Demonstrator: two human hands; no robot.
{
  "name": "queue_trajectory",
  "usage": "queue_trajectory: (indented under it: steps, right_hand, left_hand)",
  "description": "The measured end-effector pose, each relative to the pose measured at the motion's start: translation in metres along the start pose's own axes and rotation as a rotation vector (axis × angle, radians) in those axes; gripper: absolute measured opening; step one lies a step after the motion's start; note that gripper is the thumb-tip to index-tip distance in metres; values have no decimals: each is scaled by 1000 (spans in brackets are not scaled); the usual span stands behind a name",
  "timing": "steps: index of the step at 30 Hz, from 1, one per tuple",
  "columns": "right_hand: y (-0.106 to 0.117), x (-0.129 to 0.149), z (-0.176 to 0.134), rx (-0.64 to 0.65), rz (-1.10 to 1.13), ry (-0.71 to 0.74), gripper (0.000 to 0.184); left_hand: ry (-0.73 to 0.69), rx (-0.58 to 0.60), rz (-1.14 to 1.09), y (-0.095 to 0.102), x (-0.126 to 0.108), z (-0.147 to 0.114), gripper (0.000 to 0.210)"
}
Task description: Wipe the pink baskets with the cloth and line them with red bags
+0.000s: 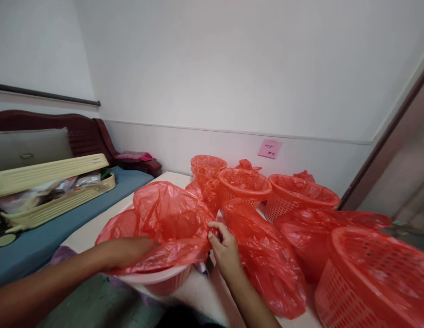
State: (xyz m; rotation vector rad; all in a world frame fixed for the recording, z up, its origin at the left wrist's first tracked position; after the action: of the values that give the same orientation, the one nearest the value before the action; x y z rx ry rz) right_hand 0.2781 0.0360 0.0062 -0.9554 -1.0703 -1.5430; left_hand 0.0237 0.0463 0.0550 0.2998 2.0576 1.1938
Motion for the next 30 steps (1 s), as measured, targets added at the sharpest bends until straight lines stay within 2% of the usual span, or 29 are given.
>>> queue_trajectory:
  steps: [3, 6, 8, 10, 13, 16, 18, 23, 26, 30]
  right_hand:
    - [-1, 1, -1, 23, 68, -43, 37]
    - [-1, 5, -1, 37, 155, -88, 40]
    - [-2, 3, -1, 42, 217, -129, 44]
    - [-3, 0, -1, 41, 265, -165, 48]
    - [-6, -4, -4, 26, 403, -206, 53]
    - [-13, -2, -8, 26, 628, -223, 61]
    - [-17, 1, -12, 59, 712, -223, 66]
    - [-21, 2, -20, 95, 776, -238, 68]
    - [-21, 1, -24, 110, 792, -245, 69]
    - [-22, -1, -25, 117, 782, -237, 69]
  left_hand:
    - [-103, -102, -34, 15, -23, -14, 39]
    - [-117, -223, -69, 17, -30, -30, 42]
    - [-122, -288, -25, 8, -25, -41, 38]
    - [-161, -384, 150, -6, -17, -52, 48]
    - [-275, -629, 483, -28, -2, -66, 65]
    - [-349, -829, 606, -45, 10, -74, 50]
    - [-375, -883, 596, -53, 14, -75, 40]
    - [-400, -922, 431, -61, 15, -77, 23]
    - [-447, -955, 383, -62, 15, -79, 22]
    - [-471, -1019, 449, -65, 19, -82, 25]
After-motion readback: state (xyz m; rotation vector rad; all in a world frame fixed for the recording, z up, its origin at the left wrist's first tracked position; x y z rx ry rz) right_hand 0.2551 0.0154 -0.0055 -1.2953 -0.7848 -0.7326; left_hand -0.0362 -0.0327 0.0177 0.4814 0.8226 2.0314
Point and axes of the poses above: each hand's wrist, its own z-axis towards the middle knuckle, its own y-axis out of the back of the hand, x = y × z, the point moved 3 cm from there along z, towards the middle knuckle, and after that the axes turned 7 degrees about x, right-handed, at the moved point
